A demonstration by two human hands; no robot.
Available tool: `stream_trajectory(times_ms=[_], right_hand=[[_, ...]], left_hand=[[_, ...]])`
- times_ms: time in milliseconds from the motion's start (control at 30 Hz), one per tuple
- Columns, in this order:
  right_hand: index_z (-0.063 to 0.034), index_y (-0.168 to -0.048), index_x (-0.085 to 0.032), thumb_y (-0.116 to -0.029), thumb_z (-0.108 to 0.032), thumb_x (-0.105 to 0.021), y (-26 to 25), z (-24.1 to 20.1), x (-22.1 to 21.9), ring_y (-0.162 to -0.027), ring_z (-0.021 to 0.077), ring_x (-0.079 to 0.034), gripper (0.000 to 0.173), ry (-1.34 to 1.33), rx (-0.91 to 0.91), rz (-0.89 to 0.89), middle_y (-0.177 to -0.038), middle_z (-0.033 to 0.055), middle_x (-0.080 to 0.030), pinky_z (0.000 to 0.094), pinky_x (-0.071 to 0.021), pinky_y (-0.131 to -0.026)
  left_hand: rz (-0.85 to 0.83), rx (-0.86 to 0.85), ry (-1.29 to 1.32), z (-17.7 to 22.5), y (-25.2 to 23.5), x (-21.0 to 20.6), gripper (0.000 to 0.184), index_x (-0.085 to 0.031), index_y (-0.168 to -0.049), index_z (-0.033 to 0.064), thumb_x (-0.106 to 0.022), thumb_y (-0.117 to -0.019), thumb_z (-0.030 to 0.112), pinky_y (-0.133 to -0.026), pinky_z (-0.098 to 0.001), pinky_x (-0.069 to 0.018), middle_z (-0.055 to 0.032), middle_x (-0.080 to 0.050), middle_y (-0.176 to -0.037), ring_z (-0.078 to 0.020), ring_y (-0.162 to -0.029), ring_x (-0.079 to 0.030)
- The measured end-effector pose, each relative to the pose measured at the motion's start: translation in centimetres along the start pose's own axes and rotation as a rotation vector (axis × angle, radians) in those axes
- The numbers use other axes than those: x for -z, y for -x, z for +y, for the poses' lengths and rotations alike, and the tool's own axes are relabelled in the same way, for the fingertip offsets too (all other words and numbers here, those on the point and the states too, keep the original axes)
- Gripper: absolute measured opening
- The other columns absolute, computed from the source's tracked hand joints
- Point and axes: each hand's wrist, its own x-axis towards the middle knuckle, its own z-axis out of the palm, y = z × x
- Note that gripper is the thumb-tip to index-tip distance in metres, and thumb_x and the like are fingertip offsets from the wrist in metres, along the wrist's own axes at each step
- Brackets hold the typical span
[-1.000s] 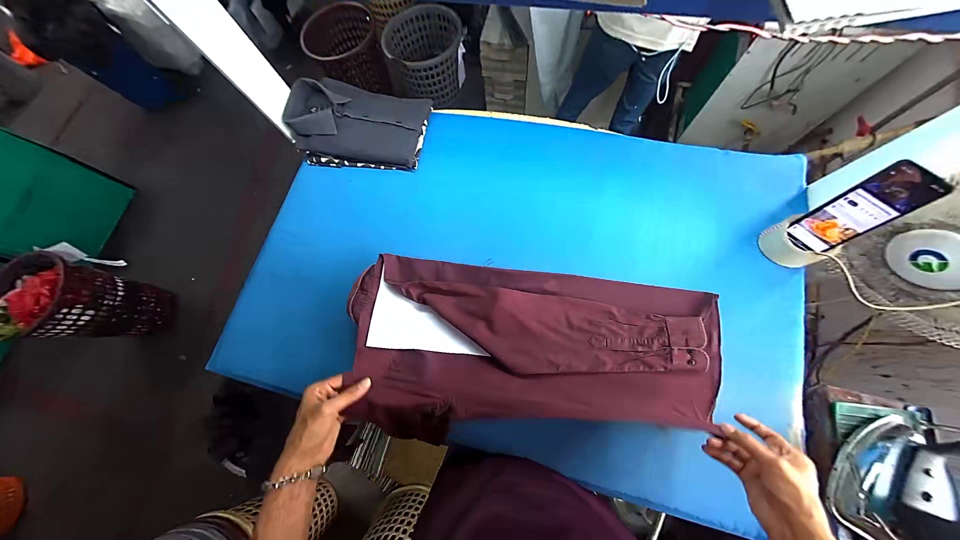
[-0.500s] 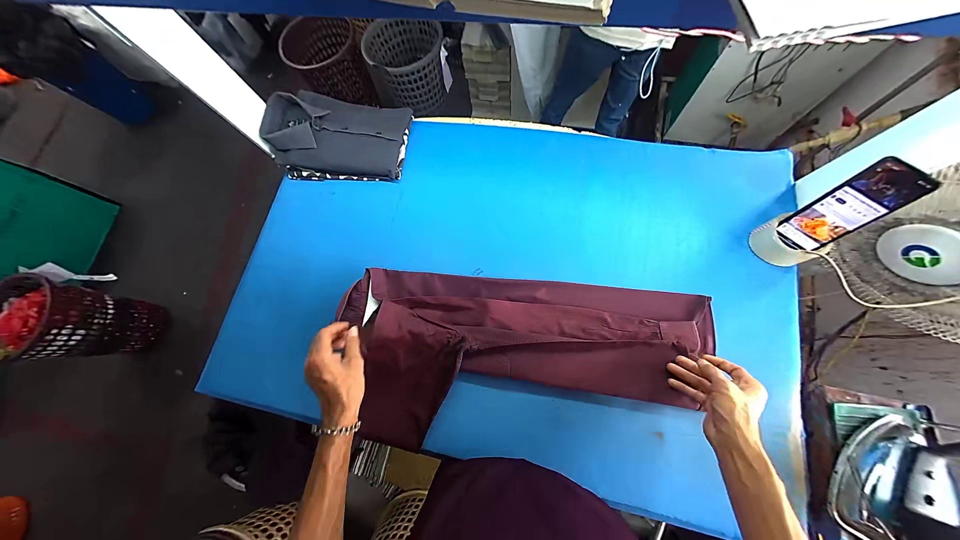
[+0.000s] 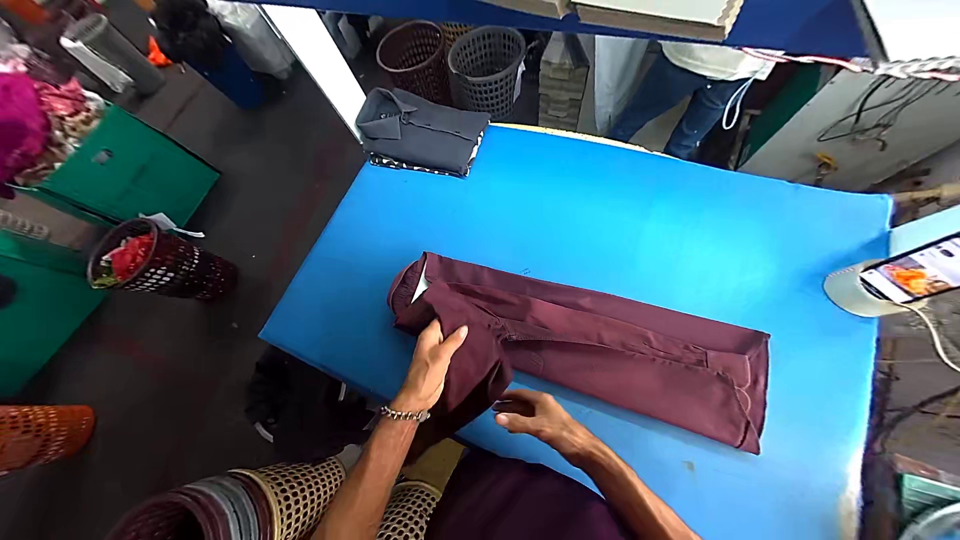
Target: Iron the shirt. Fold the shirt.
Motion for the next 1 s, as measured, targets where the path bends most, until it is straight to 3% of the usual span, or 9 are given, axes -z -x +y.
stream_trajectory(times_ms=[67,200,300,400,567,700,800,900,1000], right_hand=[[-0.0006,-0.124,-0.068,-0.0951,-0.027,-0.075,-0.8,-0.6,-0.8,-0.110,0.0198,-0.070,0.039,-0.085,0.096,-0.006,-0.117,0.0103,-0.074,0.0400,-0.0563,-0.102],[-0.0040,-0.100,-0.070,-0.1007,-0.025,-0.061,3.6,-2.8,4.2,-0.076,0.0160,-0.068,0.023,-0.092,-0.001,0.184,-0.085,0.0075,-0.072,0.0370,-0.0577,-0.070],[-0.0080,-0.097,-0.073,-0.0960,-0.024,-0.067,10.1,-6.2,11.9,-0.076,0.0142,-0.067,0.017,0.186,0.014,0.301,-0.084,0.0047,-0.071,0.0362,-0.0564,-0.070],[-0.0061,-0.090,-0.074,-0.0906,-0.020,-0.076,14.9,-8.0,19.5,-0.067,0.0159,-0.064,0.014,0.426,-0.001,0.481,-0.076,0.0058,-0.069,0.0364,-0.0547,-0.063],[-0.0067,-0.105,-0.074,-0.0856,-0.016,-0.084,16.7,-3.3,27.2,-0.069,0.0301,-0.065,0.024,0.693,-0.186,0.786,-0.080,0.0155,-0.069,0.0549,-0.0534,-0.065],[-0.0095,-0.096,-0.073,-0.0856,-0.026,-0.085,15.7,-1.1,28.8,-0.069,0.0305,-0.065,0.023,0.812,-0.265,0.790,-0.077,0.0129,-0.068,0.0580,-0.0510,-0.064],[-0.0070,-0.086,-0.076,-0.0872,-0.016,-0.083,16.3,-4.2,27.7,-0.070,0.0239,-0.066,0.012,0.680,-0.158,0.760,-0.077,0.0094,-0.071,0.0505,-0.0529,-0.066],[-0.0053,-0.097,-0.076,-0.0903,-0.009,-0.077,17.9,-7.4,26.0,-0.076,0.0145,-0.069,0.007,0.426,0.061,0.812,-0.086,0.0065,-0.075,0.0364,-0.0590,-0.072],[-0.0033,-0.097,-0.076,-0.0867,-0.009,-0.082,17.1,-3.9,27.4,-0.068,0.0214,-0.067,0.013,0.500,-0.028,0.941,-0.081,0.0118,-0.073,0.0449,-0.0563,-0.065]], left_hand=[[0.051,0.015,0.263,3.2,-1.5,-2.8,0.034,-0.057,-0.134,0.0036,-0.057,-0.1059,0.023,-0.092,-0.0448,-0.0606,-0.0115,-0.071,-0.119,-0.0216,-0.106,-0.071],[0.112,-0.016,0.556,5.5,-3.9,-4.8,0.031,-0.058,-0.131,0.0083,-0.059,-0.1045,0.024,-0.094,-0.0395,-0.0595,-0.0063,-0.071,-0.117,-0.0163,-0.107,-0.070],[0.081,0.071,0.593,3.2,-3.8,-5.5,0.040,-0.054,-0.140,0.0083,-0.061,-0.1037,0.023,-0.101,-0.0421,-0.0566,-0.0083,-0.068,-0.128,-0.0192,-0.116,-0.067],[0.043,0.246,0.586,-1.2,-3.0,-7.1,0.038,-0.053,-0.137,0.0066,-0.061,-0.1027,0.019,-0.093,-0.0417,-0.0589,-0.0107,-0.069,-0.123,-0.0213,-0.107,-0.070],[0.185,0.345,0.545,-4.2,-5.3,-5.0,0.041,-0.055,-0.136,-0.0003,-0.062,-0.1030,0.023,-0.089,-0.0495,-0.0613,-0.0166,-0.070,-0.119,-0.0292,-0.102,-0.073],[0.355,0.389,0.400,-4.1,-8.5,-0.5,0.038,-0.056,-0.130,0.0012,-0.059,-0.1038,0.029,-0.074,-0.0452,-0.0630,-0.0140,-0.072,-0.103,-0.0248,-0.083,-0.074],[0.374,0.354,0.351,-3.2,-9.4,1.7,0.023,-0.057,-0.117,0.0009,-0.055,-0.1043,0.020,-0.063,-0.0394,-0.0619,-0.0113,-0.070,-0.085,-0.0215,-0.068,-0.071],[0.370,0.277,0.406,-3.2,-9.2,2.9,0.026,-0.054,-0.125,0.0017,-0.055,-0.1047,0.017,-0.076,-0.0464,-0.0627,-0.0140,-0.071,-0.104,-0.0249,-0.087,-0.074],[0.375,0.344,0.348,-6.2,-9.5,4.2,0.035,-0.052,-0.133,-0.0023,-0.056,-0.1034,0.015,-0.082,-0.0507,-0.0607,-0.0195,-0.068,-0.115,-0.0290,-0.096,-0.072]])
